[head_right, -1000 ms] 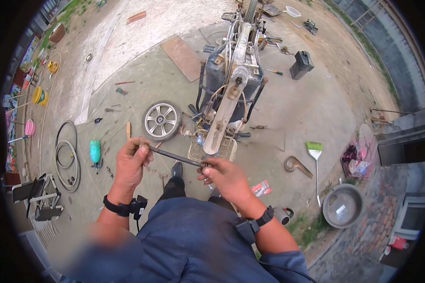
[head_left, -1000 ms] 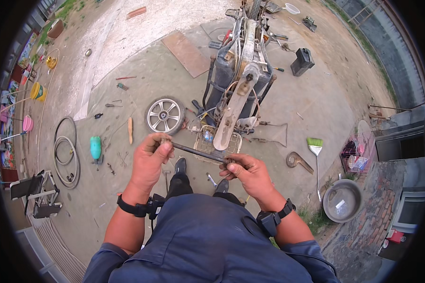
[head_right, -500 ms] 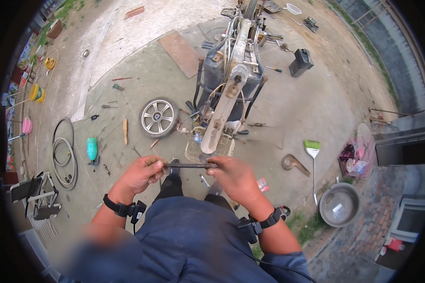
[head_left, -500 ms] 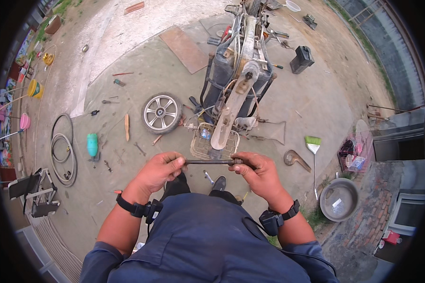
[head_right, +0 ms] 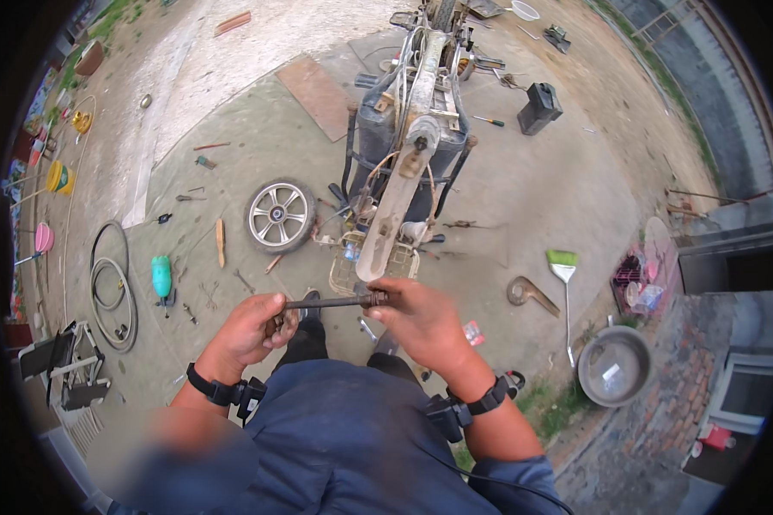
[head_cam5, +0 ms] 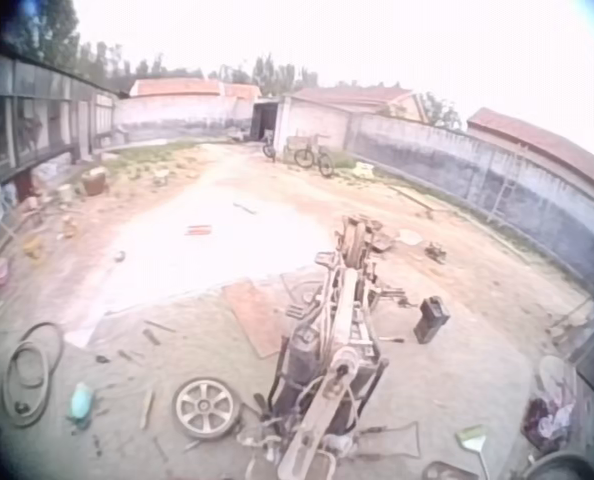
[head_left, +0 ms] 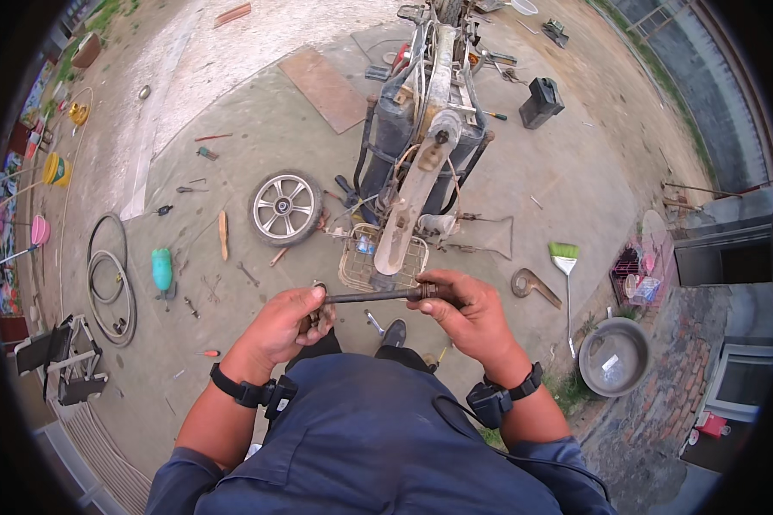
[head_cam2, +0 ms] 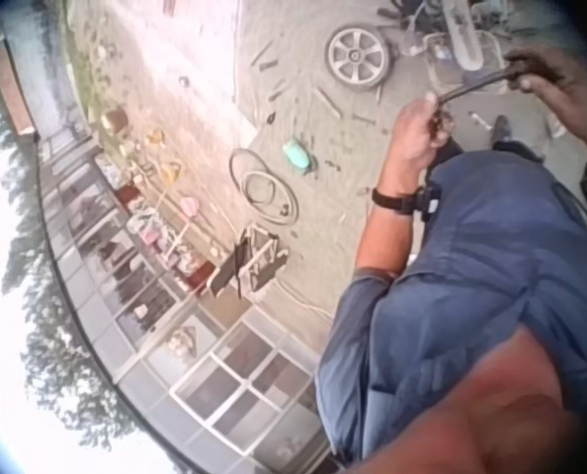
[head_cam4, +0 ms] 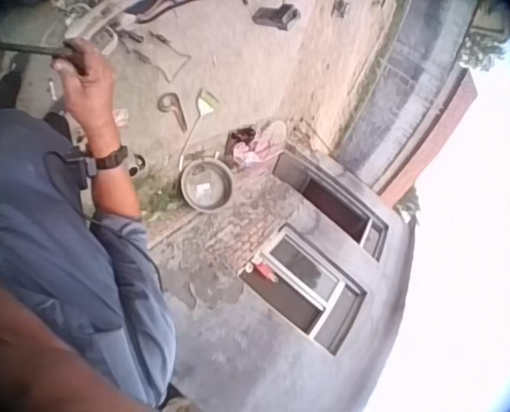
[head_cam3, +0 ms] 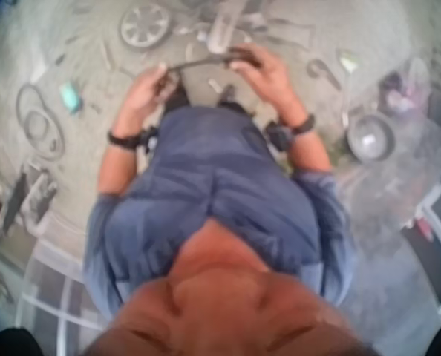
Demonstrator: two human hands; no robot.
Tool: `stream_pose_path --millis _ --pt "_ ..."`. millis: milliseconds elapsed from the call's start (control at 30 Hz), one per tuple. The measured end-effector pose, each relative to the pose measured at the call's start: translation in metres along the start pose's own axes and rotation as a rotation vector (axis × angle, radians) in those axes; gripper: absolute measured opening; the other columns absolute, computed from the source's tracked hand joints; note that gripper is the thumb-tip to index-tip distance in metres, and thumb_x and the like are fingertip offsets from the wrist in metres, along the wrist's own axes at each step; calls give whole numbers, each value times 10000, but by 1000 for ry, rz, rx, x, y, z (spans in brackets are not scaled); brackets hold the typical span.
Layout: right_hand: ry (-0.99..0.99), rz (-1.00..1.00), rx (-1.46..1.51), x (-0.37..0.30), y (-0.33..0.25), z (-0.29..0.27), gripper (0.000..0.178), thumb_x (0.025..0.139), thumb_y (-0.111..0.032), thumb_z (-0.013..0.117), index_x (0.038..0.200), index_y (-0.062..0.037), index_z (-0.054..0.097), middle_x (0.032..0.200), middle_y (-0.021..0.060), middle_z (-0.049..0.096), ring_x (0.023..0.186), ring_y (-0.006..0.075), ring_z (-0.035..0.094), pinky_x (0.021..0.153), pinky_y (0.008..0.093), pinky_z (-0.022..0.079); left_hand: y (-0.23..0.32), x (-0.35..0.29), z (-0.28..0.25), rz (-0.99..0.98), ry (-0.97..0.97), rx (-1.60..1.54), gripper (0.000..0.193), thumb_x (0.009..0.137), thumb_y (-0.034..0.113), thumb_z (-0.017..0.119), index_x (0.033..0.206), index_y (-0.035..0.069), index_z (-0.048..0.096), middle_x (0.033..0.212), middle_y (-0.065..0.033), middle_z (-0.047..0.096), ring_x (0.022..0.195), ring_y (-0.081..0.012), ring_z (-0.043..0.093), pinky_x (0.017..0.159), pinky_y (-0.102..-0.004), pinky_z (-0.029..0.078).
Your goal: The person removes the rear wheel of a motorcycle by loosening axle nuts with a wrench and spanner, then detaches the wheel and places it on the ground. The person uses hand tools to manipulate the axle and brake components during removal.
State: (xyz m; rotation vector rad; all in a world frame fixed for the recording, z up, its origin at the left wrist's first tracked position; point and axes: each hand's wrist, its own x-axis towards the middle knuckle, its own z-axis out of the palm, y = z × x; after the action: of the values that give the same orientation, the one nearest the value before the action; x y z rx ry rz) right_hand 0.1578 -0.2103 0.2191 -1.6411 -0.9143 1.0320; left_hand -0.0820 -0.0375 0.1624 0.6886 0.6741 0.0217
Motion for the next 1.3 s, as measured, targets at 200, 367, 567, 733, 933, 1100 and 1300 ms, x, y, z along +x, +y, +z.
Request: stream_pose_path --millis 200,367,567,733,933,1100,1300 --pt "-16 29 87 1 1 -4 299 893 -71 690 1167 32 631 1005 116 735 968 164 704 856 283 536 3 -1 9 5 4 5 388 1016 383 559 920 18 650 737 -45 590 595 -86 493 479 -197 340" --pt "-15 -23 45 1 6 -7 311 874 -85 716 1158 24 649 1040 122 717 949 177 702 842 299 543 2 0 10 44 -13 31 361 1012 367 573 931 24 650 763 -37 602 619 -73 504 499 -191 351" --pt "-67 -14 -133 4 -3 -12 310 851 -121 758 1132 -12 688 1037 112 707 916 197 694 814 307 550 6 -1 12 59 -3 116 320 1009 353 582 969 44 654 810 -10 619 672 -52 515 549 -181 377" --pt "-151 -85 -193 6 -6 -8 304 857 -80 765 1136 6 681 1008 99 713 932 175 710 776 284 551 5 -1 18 58 10 210 295 1008 352 586 1006 65 656 843 8 630 703 -43 514 601 -171 400" --pt "-104 -31 -178 4 -5 -13 318 858 -137 756 1142 -16 682 1033 127 691 918 220 681 795 327 540 -2 -6 13 102 35 248 290 1007 348 589 1021 66 655 860 16 636 724 -38 512 626 -176 410" --pt "-217 -142 -385 9 -5 -17 280 883 -127 745 1128 -6 682 868 70 683 793 141 672 680 284 529 -7 -15 5 166 85 295 272 1008 328 586 1015 64 651 870 10 637 720 -41 511 622 -176 406" --pt "-288 194 -31 23 17 19 250 959 -197 676 1091 16 663 804 47 665 667 139 658 606 248 514 -27 -25 -23 211 203 103 319 958 312 661 1066 13 642 866 -30 640 710 -70 532 593 -201 399"
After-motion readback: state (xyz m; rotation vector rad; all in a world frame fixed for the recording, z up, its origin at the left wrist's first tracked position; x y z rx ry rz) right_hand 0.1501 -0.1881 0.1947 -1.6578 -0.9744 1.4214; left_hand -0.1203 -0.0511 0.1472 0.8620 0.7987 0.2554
